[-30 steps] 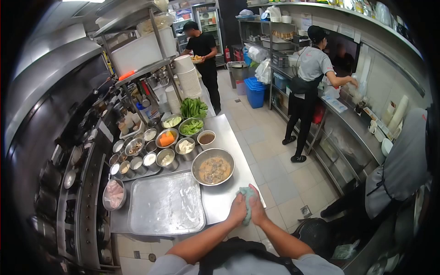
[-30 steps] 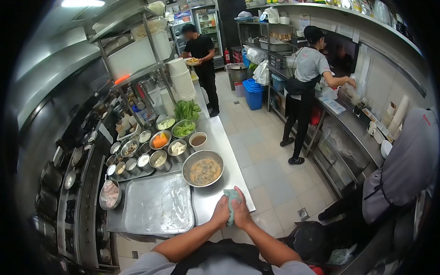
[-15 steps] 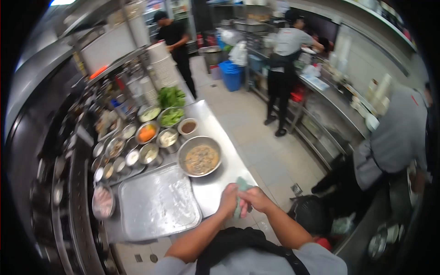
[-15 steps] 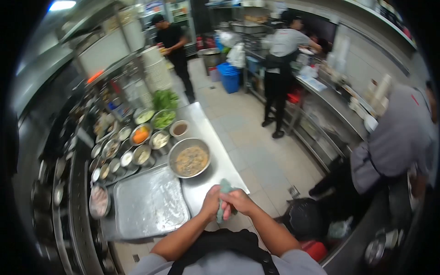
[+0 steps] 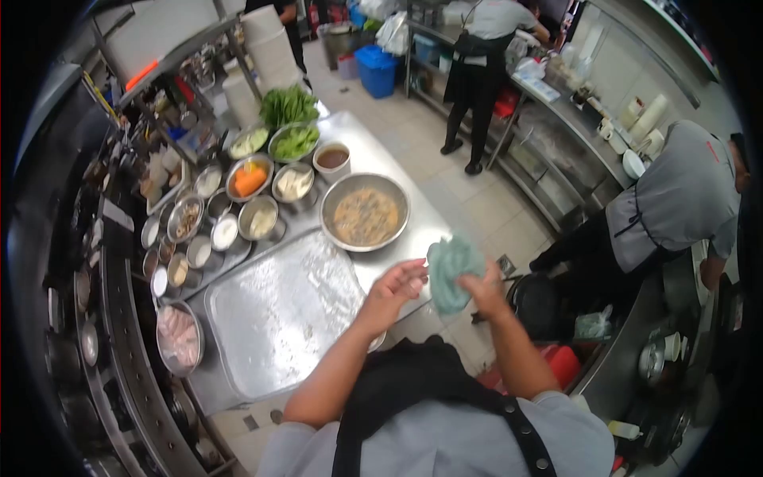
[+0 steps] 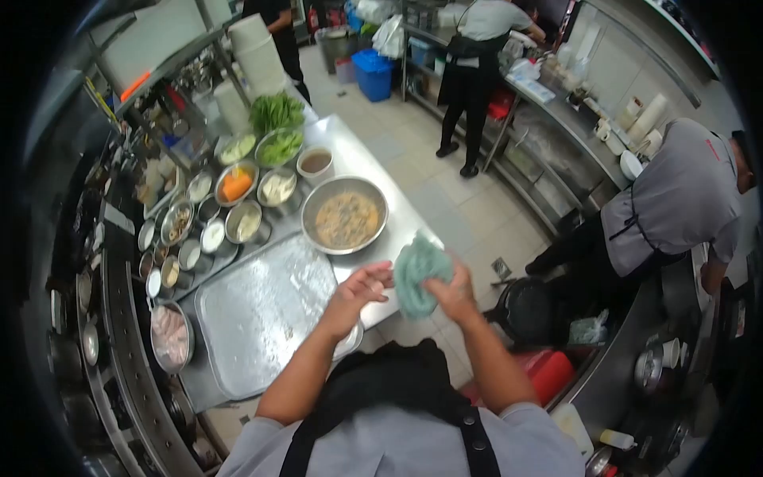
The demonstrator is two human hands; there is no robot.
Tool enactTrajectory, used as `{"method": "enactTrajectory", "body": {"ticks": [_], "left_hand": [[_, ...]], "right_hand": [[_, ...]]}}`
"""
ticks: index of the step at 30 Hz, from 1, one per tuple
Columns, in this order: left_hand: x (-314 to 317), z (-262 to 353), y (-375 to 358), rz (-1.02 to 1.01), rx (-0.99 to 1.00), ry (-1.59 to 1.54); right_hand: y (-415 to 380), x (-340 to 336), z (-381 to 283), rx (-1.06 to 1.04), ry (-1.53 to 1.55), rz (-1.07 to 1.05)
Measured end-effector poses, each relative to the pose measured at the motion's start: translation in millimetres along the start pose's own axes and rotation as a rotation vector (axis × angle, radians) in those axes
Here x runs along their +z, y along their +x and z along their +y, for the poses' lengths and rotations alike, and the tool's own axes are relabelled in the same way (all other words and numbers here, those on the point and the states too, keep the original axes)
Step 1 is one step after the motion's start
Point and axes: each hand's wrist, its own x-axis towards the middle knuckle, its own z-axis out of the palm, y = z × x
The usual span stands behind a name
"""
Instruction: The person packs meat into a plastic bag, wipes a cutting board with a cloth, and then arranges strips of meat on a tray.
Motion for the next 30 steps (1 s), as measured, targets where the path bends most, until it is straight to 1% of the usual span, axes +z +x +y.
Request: {"method": "enactTrajectory", "body": {"ticks": [1,2,3,4,5,7,8,9,11,12,14,15,16,17,18,19,20,21,23,24,25,26,27,29,30], "left_hand": [[-17,3,-9,0.044,0.007,-0.005],[-31,6,-21,0.106,0.004,-0.023],[-45,9,-31,0.165,0.004,-0.041],[-59,10,-42,0.229,0.012,-0.030],[-73,7,-52,0.273,-0.014,-0.048],[-96,4,-74,0.332,-0.024,-0.074],[-105,4,-86,0.326,-0.017,-0.079],[-113,4,-98,0.389,-0.030,-0.081],[-127,6,-123,0.502,-0.027,-0.073],[-135,1,-136,0.545,-0.005,-0.081],[-150,-6,-165,0.625,0.003,-0.099],[-156,-10,-183,0.607,-0.058,-0.114],[-159,-16,-205,0.598,-0.129,-0.131],[-160,-22,-226,0.646,-0.150,-0.136],[-161,-29,-246,0.622,-0.279,-0.138],[-161,-37,-265,0.594,-0.406,-0.141],[-161,-53,-285,0.659,-0.505,-0.146],[-157,-55,-298,0.691,-0.510,-0.142],[-143,-61,-311,0.851,-0.813,-0.080],[-138,-68,-317,0.876,-0.809,-0.086],[-135,-79,-322,0.951,-0.806,-0.092],[-134,-88,-325,1.027,-0.801,-0.094],[-132,-97,-323,1.055,-0.794,-0.090],[-126,-113,-313,1.202,-0.512,-0.239],[-124,-116,-306,1.224,-0.500,-0.238]], "right_hand": [[1,6,-9,-0.024,-0.034,0.079],[6,9,-7,-0.008,-0.038,0.080],[12,11,-3,-0.032,-0.094,0.127],[17,13,3,-0.057,-0.150,0.174],[25,15,19,-0.050,-0.159,0.175],[45,15,69,-0.131,-0.681,0.230],[45,10,86,0.027,-0.764,0.090],[39,15,86,0.019,-0.773,0.099],[31,29,85,-0.173,-0.967,0.110],[29,38,82,-0.178,-0.979,0.106],[24,65,79,0.201,-0.628,0.070],[23,76,80,0.214,-0.632,0.033],[20,88,84,0.329,-0.483,-0.030],[18,101,90,0.448,-0.328,-0.093],[15,106,98,0.413,-0.388,-0.152],[13,110,107,0.435,-0.372,-0.195],[15,112,115,0.340,-0.499,-0.213],[16,116,121,0.234,-0.626,-0.222],[17,121,129,0.213,-0.590,-0.278],[17,125,129,0.203,-0.624,-0.329],[19,128,129,0.187,-0.656,-0.381],[21,130,133,0.187,-0.674,-0.394],[22,131,133,0.175,-0.658,-0.415],[27,133,133,0.134,-0.715,-0.412],[28,134,130,0.121,-0.706,-0.431]]}}
